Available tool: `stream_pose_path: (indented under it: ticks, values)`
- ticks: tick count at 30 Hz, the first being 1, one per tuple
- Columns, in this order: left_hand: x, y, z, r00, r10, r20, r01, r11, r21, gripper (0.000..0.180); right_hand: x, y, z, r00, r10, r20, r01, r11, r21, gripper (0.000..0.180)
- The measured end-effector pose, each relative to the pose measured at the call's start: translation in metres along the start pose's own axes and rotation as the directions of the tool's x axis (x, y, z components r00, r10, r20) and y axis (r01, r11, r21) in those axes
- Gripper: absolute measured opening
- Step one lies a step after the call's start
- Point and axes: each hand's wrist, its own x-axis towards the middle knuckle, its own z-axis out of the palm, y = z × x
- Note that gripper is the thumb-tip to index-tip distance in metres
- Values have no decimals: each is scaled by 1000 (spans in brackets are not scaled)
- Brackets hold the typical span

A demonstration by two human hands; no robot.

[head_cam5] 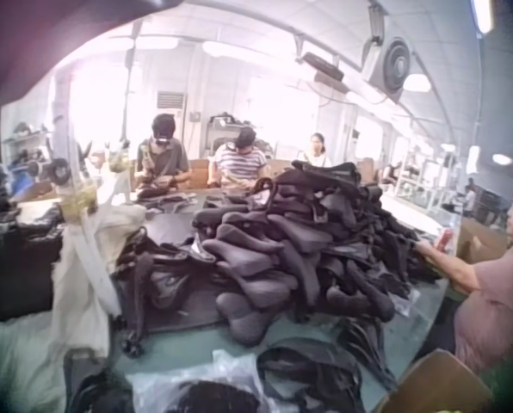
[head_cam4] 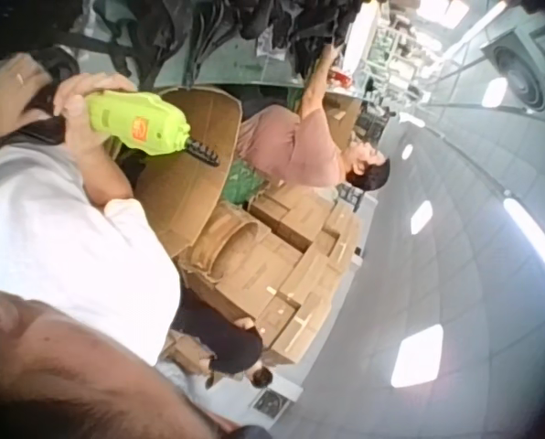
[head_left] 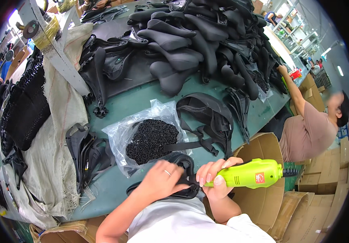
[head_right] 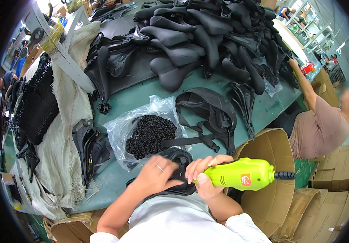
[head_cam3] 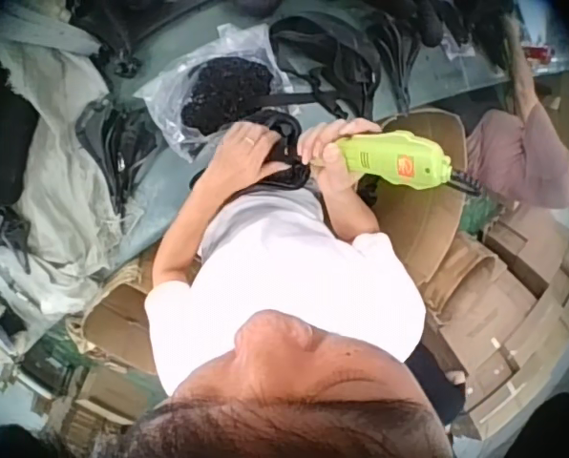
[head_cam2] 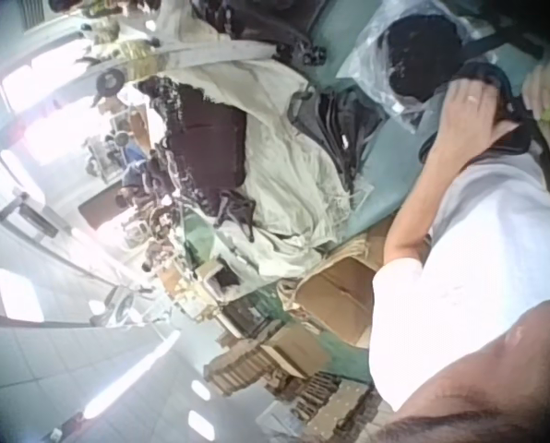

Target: The person trims bicycle saddle covers using scissors and assembles bicycle saddles by driving screws into the seat bases with an electric screwdriver.

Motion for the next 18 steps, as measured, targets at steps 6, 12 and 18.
stream_pose_path:
  ticks: [6, 12, 18]
  values:
    - [0, -60, -6, 929, -348, -124, 364, 804, 470, 15, 5, 8, -7, 990, -133, -39, 131, 990, -46, 47]
    - [-5, -75, 0, 929, -364, -75, 342, 760, 553, 10, 13, 19, -15, 983, -183, -19, 180, 976, -119, 49]
    - [1, -71, -4, 902, -347, -258, 428, 804, 413, 9, 20, 32, -22, 989, -137, -59, 122, 971, -204, 46]
